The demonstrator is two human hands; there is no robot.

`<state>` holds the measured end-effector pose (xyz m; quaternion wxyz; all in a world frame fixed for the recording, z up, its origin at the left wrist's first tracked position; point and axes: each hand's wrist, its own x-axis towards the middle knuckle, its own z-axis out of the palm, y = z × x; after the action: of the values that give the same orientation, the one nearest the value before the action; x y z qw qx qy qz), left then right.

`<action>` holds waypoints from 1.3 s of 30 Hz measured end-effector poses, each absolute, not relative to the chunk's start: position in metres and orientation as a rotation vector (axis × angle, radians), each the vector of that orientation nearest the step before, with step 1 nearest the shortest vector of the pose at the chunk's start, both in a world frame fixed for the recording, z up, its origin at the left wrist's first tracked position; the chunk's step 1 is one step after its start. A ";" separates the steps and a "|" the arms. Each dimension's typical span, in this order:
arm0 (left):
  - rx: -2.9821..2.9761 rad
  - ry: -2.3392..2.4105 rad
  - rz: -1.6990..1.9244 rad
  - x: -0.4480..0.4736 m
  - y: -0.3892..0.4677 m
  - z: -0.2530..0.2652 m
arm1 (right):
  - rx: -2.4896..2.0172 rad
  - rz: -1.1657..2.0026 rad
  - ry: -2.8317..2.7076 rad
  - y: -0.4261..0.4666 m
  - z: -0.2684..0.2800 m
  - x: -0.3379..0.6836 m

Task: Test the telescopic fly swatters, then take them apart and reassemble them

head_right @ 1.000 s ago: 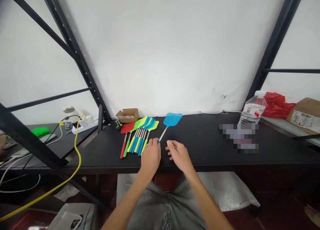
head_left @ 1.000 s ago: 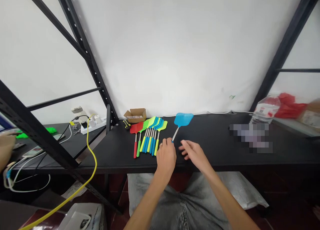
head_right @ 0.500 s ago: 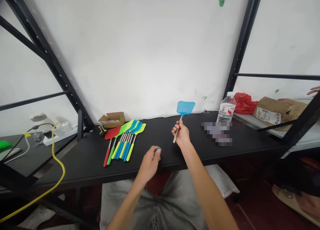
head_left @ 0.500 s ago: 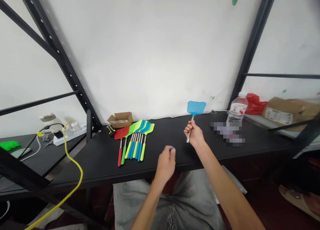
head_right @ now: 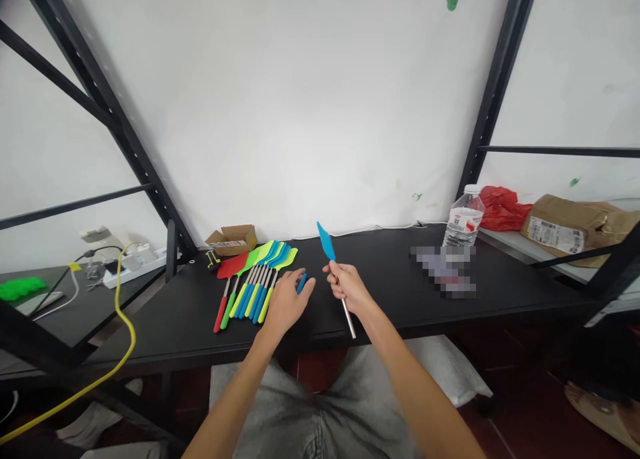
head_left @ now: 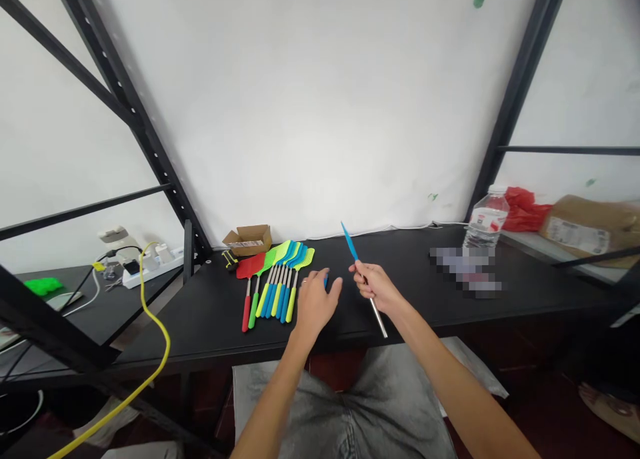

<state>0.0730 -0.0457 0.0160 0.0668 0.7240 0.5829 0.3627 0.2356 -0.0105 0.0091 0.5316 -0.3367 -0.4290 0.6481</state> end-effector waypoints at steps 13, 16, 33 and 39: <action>1.231 1.213 1.673 0.098 -0.001 0.013 | -0.720 1.723 -1.013 -0.033 0.009 0.200; 0.930 1.249 1.784 0.083 0.013 0.031 | -0.738 1.704 -1.023 -0.038 0.007 0.199; 1.177 1.375 1.661 0.049 0.003 0.015 | -1.757 0.192 -1.833 0.037 -0.002 0.204; 1.437 1.363 1.545 0.064 -0.004 0.008 | -1.236 0.621 -1.556 0.025 0.010 0.209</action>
<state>0.0644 -0.0037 0.0083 0.3099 0.5439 0.5159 0.5848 0.2086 0.0249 0.0101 0.5056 -0.5122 -0.6448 0.2575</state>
